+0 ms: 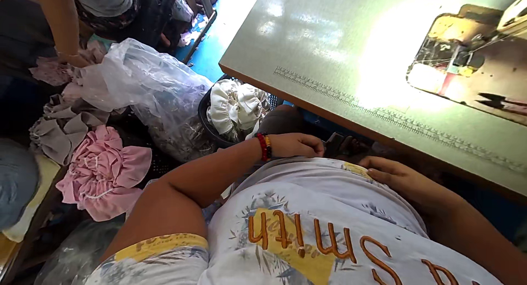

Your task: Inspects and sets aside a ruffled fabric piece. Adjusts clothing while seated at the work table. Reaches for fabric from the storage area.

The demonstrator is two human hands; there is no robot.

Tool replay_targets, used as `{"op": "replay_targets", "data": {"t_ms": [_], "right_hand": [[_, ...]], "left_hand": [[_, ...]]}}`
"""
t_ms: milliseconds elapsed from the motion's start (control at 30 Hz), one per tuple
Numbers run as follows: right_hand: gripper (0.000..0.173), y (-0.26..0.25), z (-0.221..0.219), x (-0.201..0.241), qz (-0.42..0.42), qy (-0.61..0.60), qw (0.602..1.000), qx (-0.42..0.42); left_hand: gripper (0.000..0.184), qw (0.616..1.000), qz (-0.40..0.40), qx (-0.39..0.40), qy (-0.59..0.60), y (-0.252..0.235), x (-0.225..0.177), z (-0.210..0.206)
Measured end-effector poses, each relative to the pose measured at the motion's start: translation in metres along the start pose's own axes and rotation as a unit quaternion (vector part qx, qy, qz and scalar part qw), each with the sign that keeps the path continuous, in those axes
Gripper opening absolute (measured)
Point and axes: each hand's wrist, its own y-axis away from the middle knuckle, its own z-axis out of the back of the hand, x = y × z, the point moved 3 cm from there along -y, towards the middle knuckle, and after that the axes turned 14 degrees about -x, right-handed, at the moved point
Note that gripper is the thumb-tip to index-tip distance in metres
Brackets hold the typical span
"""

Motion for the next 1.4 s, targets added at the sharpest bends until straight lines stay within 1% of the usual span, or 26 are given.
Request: {"op": "replay_targets", "data": {"t_ms": [67, 133, 233, 333, 400, 467, 533, 567, 633, 700, 800, 867, 900, 967, 1000, 1067, 1133, 1200, 1233, 1267, 1300, 1333, 1400], "right_hand": [[0.018, -0.012, -0.014, 0.009, 0.030, 0.009, 0.999, 0.017], [0.023, -0.018, -0.019, 0.013, 0.034, 0.020, 0.999, 0.031], [0.026, -0.004, -0.004, 0.005, 0.015, 0.008, 0.999, 0.043], [0.034, 0.006, 0.012, -0.007, 0.004, -0.021, 0.999, 0.031], [0.034, 0.000, 0.005, -0.006, 0.012, -0.032, 0.999, 0.024], [0.033, -0.010, -0.008, 0.000, 0.038, -0.036, 0.998, 0.031], [0.034, -0.012, -0.012, 0.001, 0.040, -0.031, 0.998, 0.032], [0.033, -0.008, -0.009, -0.001, 0.029, -0.031, 0.999, 0.031], [0.032, 0.003, 0.003, -0.010, 0.006, -0.026, 0.999, 0.022], [0.035, 0.011, 0.015, -0.018, -0.008, -0.031, 0.999, 0.009], [0.035, 0.000, 0.004, -0.015, 0.011, -0.057, 0.998, 0.021], [0.042, -0.011, -0.010, -0.006, 0.018, -0.069, 0.996, 0.046], [0.043, -0.014, -0.013, -0.005, 0.017, -0.062, 0.997, 0.052], [0.039, -0.009, -0.008, -0.010, 0.005, -0.057, 0.997, 0.056], [0.033, -0.003, -0.001, -0.014, 0.001, -0.050, 0.997, 0.050], [0.028, 0.009, 0.014, -0.021, -0.007, -0.053, 0.998, 0.030], [0.021, 0.014, 0.015, -0.017, -0.013, -0.059, 0.998, 0.002], [0.014, 0.013, 0.002, -0.002, -0.002, -0.039, 0.999, -0.032], [0.019, 0.012, -0.004, 0.006, 0.018, -0.013, 0.999, -0.039], [0.022, 0.011, -0.007, 0.011, 0.037, 0.015, 0.998, -0.043], [0.021, 0.013, -0.009, 0.015, 0.054, 0.040, 0.997, -0.049], [0.020, 0.018, -0.009, 0.018, 0.072, 0.068, 0.994, -0.057], [0.021, 0.035, -0.006, 0.027, 0.131, 0.127, 0.980, -0.072]], "left_hand": [[0.017, 1.000, -0.021, -0.001, 0.009, -0.009, -0.001, -0.014], [0.021, 1.000, -0.011, 0.001, 0.004, -0.011, -0.004, -0.020], [0.024, 0.999, 0.040, -0.002, -0.035, 0.005, -0.008, -0.010], [0.020, 0.996, 0.061, -0.023, -0.054, 0.012, -0.005, 0.003], [0.019, 0.998, 0.047, -0.026, -0.043, 0.002, -0.001, -0.002], [0.018, 1.000, 0.014, -0.013, -0.007, -0.010, 0.001, -0.015], [0.022, 1.000, 0.012, 0.002, -0.009, -0.012, -0.001, -0.021], [0.024, 0.999, 0.027, 0.005, -0.026, -0.008, -0.002, -0.018], [0.027, 0.995, 0.081, 0.009, -0.058, 0.001, -0.003, -0.006], [0.024, 0.992, 0.110, -0.007, -0.068, 0.006, 0.001, 0.006], [0.018, 0.996, 0.082, -0.016, -0.021, -0.001, 0.004, -0.001], [0.020, 0.999, 0.046, -0.009, -0.004, -0.010, 0.001, -0.018], [0.022, 0.999, 0.042, -0.008, -0.014, -0.011, -0.002, -0.023], [0.026, 0.997, 0.064, 0.003, -0.041, -0.005, -0.005, -0.022], [0.028, 0.996, 0.080, 0.010, -0.045, -0.002, -0.004, -0.014], [0.024, 0.994, 0.099, 0.004, -0.035, 0.004, -0.001, 0.002], [0.018, 0.996, 0.086, -0.003, -0.013, 0.003, 0.000, 0.005], [0.016, 0.998, 0.053, 0.012, 0.010, -0.005, -0.004, -0.010], [0.020, 0.999, 0.032, 0.020, 0.001, -0.009, -0.008, -0.018], [0.024, 0.999, 0.013, 0.025, -0.029, -0.011, -0.012, -0.022], [0.025, 0.997, -0.003, 0.020, -0.069, -0.009, -0.016, -0.024], [0.023, 0.993, -0.024, 0.009, -0.116, -0.003, -0.019, -0.024], [0.015, 0.974, -0.104, -0.015, -0.200, 0.011, -0.029, -0.020]]}}
